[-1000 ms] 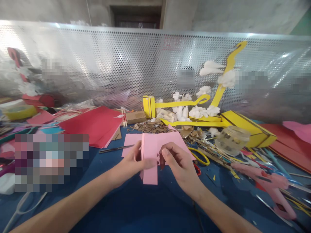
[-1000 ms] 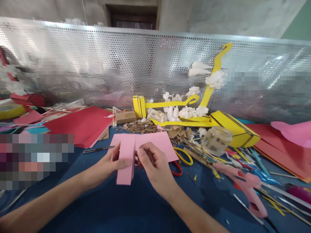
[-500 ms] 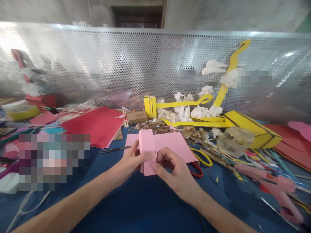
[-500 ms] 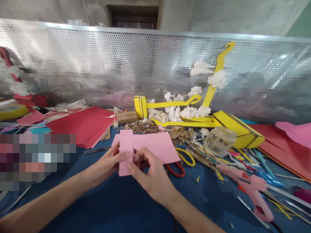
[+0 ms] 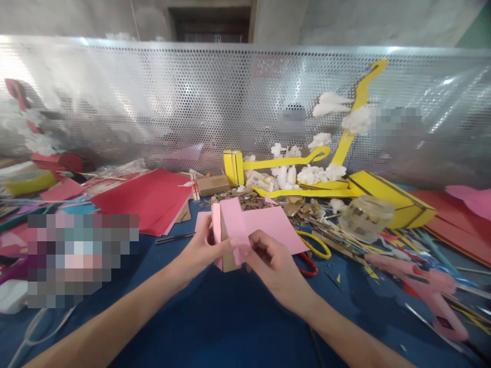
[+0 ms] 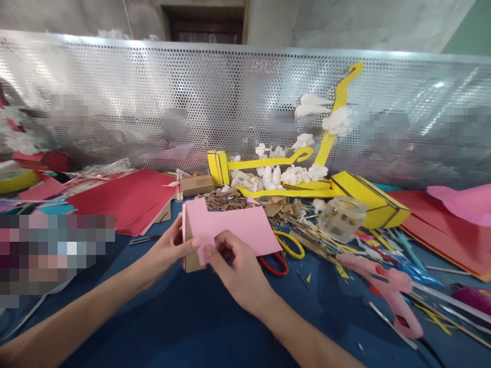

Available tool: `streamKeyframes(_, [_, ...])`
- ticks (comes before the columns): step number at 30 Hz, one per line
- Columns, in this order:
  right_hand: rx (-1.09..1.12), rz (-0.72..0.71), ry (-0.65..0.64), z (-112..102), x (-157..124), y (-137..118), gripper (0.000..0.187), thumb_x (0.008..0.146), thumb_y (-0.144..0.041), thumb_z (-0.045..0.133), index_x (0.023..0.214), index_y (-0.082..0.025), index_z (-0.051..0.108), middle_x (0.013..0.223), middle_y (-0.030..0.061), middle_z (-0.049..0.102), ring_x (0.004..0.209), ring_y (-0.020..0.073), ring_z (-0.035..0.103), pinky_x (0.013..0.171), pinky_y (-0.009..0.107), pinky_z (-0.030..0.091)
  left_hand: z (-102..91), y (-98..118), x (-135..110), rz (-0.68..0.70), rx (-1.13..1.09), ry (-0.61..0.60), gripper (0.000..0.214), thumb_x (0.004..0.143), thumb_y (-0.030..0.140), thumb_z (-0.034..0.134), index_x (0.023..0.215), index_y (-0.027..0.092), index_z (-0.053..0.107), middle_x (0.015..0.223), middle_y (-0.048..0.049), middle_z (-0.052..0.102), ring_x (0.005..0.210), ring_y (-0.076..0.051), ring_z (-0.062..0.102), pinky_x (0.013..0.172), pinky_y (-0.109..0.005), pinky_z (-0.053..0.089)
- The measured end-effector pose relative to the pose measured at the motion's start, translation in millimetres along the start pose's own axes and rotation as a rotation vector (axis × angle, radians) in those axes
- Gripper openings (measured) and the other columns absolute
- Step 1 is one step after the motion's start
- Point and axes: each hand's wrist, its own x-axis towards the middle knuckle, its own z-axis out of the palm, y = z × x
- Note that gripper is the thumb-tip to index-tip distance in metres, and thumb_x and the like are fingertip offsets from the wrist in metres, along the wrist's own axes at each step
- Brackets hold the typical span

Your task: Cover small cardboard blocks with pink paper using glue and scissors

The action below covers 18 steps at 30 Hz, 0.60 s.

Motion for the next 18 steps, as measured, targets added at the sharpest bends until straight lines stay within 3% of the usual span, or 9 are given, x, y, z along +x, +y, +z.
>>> streamKeyframes(3, [-0.002,-0.084,0.254,-22.1,13.8,8.7,0.027,0.100,-0.046,0.057,0.086,-0.022,0.055,0.073,-0.0012,0.061,0.066,0.0149,0.059,0.063,0.028,0.049,-14.9,3.4,3.5,0.021,0.113,0.016,0.076,0.078,0.057,0.079,0.139,0.022,0.050,0.127,-0.0143,0.064,0.121,-0.036,0.059,0.093,-0.045,0.053])
streamKeyframes(5, [0.034,-0.119,0.461,-43.3,25.3,16.4,0.028,0.100,-0.049,0.055,0.091,-0.023,0.057,0.077,0.0001,0.064,0.066,0.0159,0.062,0.065,0.030,0.054,-25.9,5.6,4.3,0.009,0.208,-0.089,0.076,0.081,0.055,0.077,0.145,0.026,0.049,0.140,-0.0132,0.060,0.129,-0.037,0.056,0.100,-0.047,0.051])
streamKeyframes(7, [-0.032,-0.105,0.607,-64.0,34.8,23.7,0.029,0.100,-0.051,0.051,0.089,-0.024,0.056,0.078,0.0009,0.064,0.066,0.0165,0.062,0.064,0.031,0.055,-34.9,7.6,4.6,-0.114,0.291,-0.208,0.077,0.087,0.060,0.070,0.153,0.032,0.042,0.147,-0.0104,0.058,0.132,-0.038,0.055,0.102,-0.049,0.050])
streamKeyframes(10, [-0.102,-0.080,0.671,-83.9,41.4,31.0,0.032,0.100,-0.052,0.043,0.087,-0.025,0.053,0.076,0.0031,0.065,0.065,0.0190,0.063,0.062,0.033,0.056,-43.3,11.3,6.4,-0.184,0.350,-0.240,0.081,0.089,0.068,0.062,0.157,0.032,0.038,0.154,-0.0075,0.054,0.139,-0.037,0.050,0.107,-0.046,0.046])
streamKeyframes(14, [-0.233,-0.047,0.650,-89.5,40.3,34.8,0.032,0.103,-0.049,0.033,0.088,-0.026,0.050,0.082,0.0071,0.068,0.071,0.0226,0.065,0.067,0.035,0.055,-52.8,18.9,10.1,-0.245,0.460,-0.265,0.082,0.088,0.072,0.058,0.158,0.034,0.037,0.154,-0.0047,0.055,0.140,-0.036,0.048,0.104,-0.040,0.047])
streamKeyframes(18, [-0.442,0.035,0.528,-92.6,39.7,41.3,0.030,0.097,-0.043,0.046,0.073,-0.027,0.047,0.069,0.0044,0.063,0.069,0.0240,0.060,0.066,0.034,0.047,-63.4,21.9,11.7,-0.273,0.473,-0.283,0.085,0.086,0.075,0.058,0.157,0.032,0.039,0.139,-0.0086,0.065,0.133,-0.037,0.054,0.102,-0.044,0.048])
